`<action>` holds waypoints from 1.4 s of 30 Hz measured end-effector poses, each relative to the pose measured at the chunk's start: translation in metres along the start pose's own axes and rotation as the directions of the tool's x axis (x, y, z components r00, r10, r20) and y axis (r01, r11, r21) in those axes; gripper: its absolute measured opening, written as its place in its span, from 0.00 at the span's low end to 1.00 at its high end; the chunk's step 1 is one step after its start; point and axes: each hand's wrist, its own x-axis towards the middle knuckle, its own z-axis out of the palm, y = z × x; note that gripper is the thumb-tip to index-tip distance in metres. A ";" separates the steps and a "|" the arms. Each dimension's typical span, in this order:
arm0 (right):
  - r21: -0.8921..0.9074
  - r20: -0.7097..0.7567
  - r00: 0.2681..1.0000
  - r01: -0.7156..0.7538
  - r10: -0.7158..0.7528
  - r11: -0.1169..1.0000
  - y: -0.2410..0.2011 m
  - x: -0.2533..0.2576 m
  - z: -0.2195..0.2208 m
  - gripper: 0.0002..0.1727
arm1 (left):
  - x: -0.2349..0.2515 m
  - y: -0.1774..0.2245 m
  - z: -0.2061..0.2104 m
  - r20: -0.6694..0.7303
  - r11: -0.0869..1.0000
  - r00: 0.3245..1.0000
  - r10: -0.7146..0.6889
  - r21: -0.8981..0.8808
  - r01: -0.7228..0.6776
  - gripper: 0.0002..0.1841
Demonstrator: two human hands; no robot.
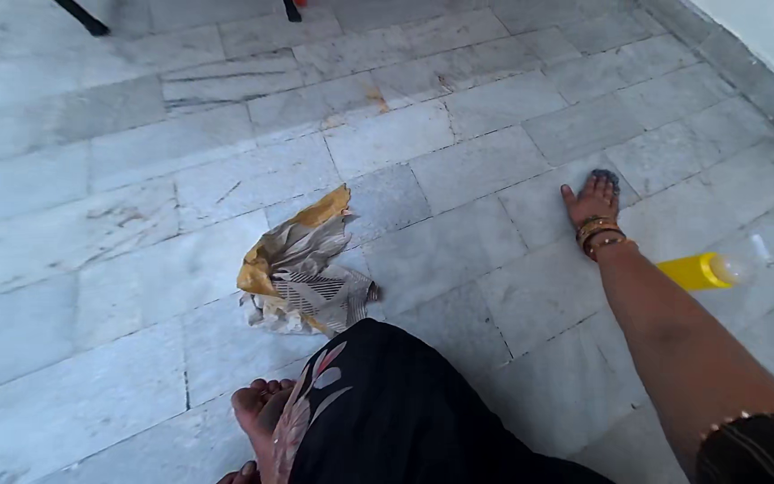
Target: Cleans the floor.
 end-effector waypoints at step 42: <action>-0.051 0.216 0.879 0.446 -0.426 0.894 0.003 -0.267 0.021 0.55 | -0.032 0.002 -0.002 0.119 0.876 0.989 0.086 0.465 -0.132 0.24</action>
